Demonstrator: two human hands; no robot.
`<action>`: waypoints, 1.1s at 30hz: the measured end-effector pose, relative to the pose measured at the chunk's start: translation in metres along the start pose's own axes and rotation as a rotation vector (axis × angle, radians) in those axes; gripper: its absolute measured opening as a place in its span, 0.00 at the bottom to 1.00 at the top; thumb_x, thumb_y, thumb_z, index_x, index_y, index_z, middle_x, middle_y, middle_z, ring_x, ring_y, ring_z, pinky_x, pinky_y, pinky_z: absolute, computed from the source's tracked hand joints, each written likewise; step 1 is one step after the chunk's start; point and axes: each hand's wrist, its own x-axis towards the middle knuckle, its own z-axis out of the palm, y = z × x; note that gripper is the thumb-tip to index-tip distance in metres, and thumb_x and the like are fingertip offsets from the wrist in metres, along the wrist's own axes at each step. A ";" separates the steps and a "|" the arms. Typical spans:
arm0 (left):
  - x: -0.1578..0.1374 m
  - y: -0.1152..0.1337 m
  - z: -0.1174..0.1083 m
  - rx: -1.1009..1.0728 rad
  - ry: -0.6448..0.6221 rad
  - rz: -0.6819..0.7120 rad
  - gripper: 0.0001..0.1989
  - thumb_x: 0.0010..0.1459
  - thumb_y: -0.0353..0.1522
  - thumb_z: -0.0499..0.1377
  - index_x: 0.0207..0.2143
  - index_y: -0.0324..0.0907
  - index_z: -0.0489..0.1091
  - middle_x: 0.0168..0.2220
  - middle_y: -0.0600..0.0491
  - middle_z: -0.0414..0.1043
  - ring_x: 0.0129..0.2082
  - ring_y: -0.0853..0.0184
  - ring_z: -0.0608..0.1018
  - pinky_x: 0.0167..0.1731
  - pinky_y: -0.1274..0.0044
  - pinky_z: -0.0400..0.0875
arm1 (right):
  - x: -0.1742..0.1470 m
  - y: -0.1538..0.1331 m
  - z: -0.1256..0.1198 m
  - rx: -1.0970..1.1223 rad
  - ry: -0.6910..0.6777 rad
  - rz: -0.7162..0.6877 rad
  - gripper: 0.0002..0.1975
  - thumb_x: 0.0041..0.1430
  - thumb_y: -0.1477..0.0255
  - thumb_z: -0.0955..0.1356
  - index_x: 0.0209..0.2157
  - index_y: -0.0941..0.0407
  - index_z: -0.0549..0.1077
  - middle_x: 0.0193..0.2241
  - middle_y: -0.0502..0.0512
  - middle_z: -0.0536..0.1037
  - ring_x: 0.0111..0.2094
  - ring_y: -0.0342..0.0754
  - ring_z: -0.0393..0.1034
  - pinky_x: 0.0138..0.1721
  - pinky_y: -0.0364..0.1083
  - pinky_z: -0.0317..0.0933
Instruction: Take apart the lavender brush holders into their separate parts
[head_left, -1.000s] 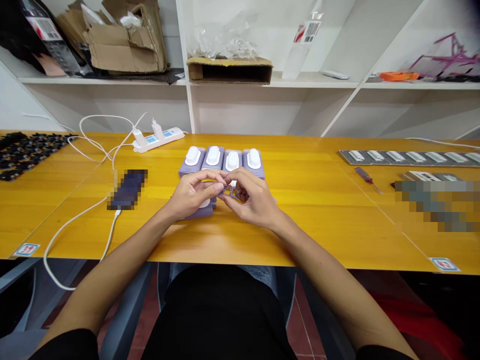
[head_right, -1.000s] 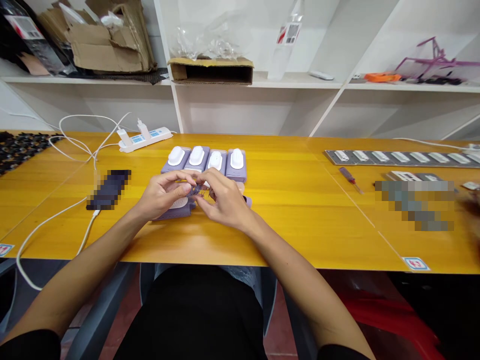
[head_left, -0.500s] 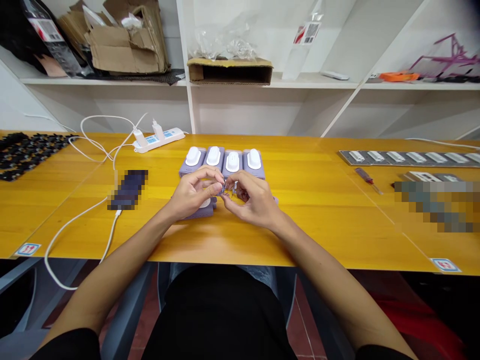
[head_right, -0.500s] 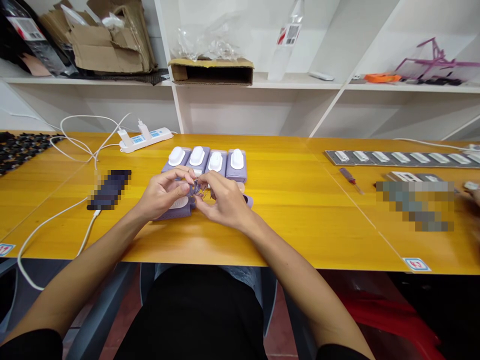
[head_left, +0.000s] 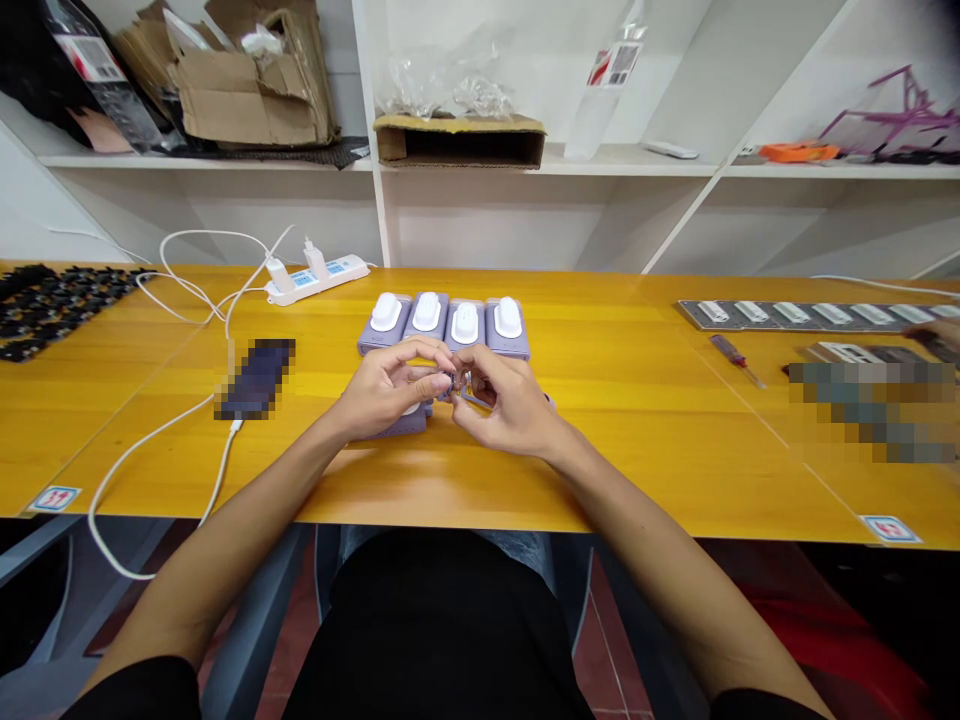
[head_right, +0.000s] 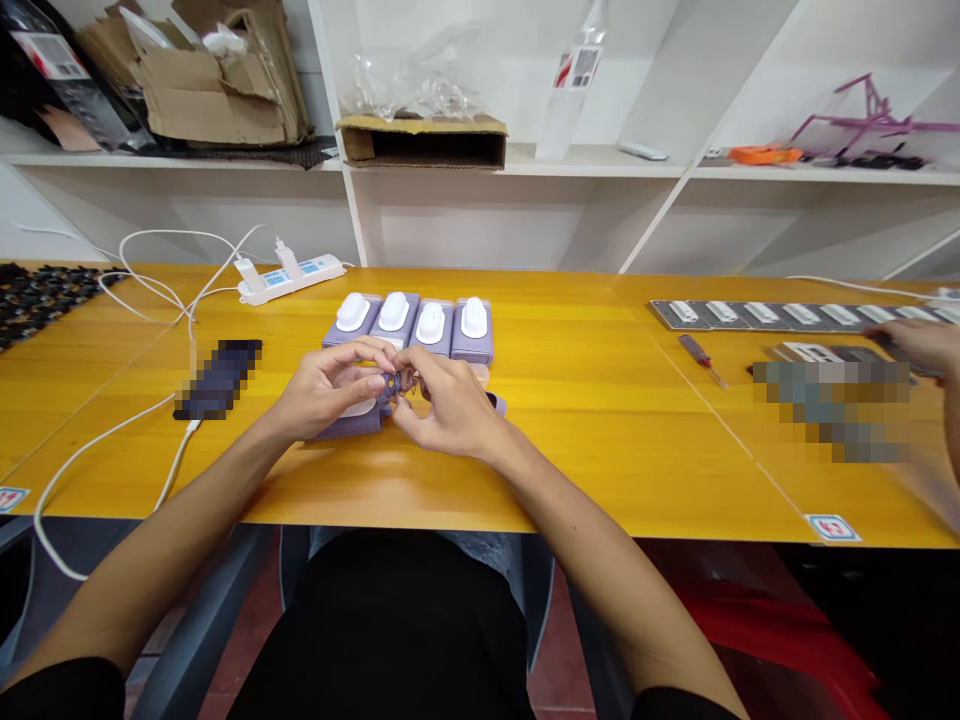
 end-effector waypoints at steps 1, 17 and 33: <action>0.000 -0.001 0.000 -0.014 0.017 -0.011 0.12 0.64 0.39 0.75 0.45 0.43 0.84 0.50 0.46 0.81 0.52 0.61 0.83 0.53 0.68 0.83 | 0.000 0.000 0.001 -0.002 -0.017 0.003 0.17 0.61 0.75 0.72 0.50 0.51 0.71 0.34 0.49 0.78 0.28 0.46 0.68 0.30 0.46 0.58; -0.009 -0.005 0.007 0.342 0.060 0.068 0.22 0.65 0.40 0.74 0.59 0.44 0.80 0.52 0.45 0.85 0.48 0.60 0.89 0.49 0.73 0.87 | 0.004 0.006 0.002 0.073 0.077 -0.029 0.04 0.67 0.70 0.74 0.42 0.53 0.80 0.39 0.55 0.80 0.31 0.46 0.69 0.30 0.47 0.63; -0.003 -0.008 0.000 0.527 -0.027 0.390 0.16 0.74 0.27 0.62 0.61 0.45 0.76 0.55 0.44 0.79 0.57 0.60 0.82 0.59 0.68 0.81 | 0.006 0.003 0.010 0.476 0.120 0.448 0.20 0.51 0.56 0.84 0.35 0.58 0.84 0.23 0.48 0.78 0.21 0.39 0.61 0.22 0.42 0.53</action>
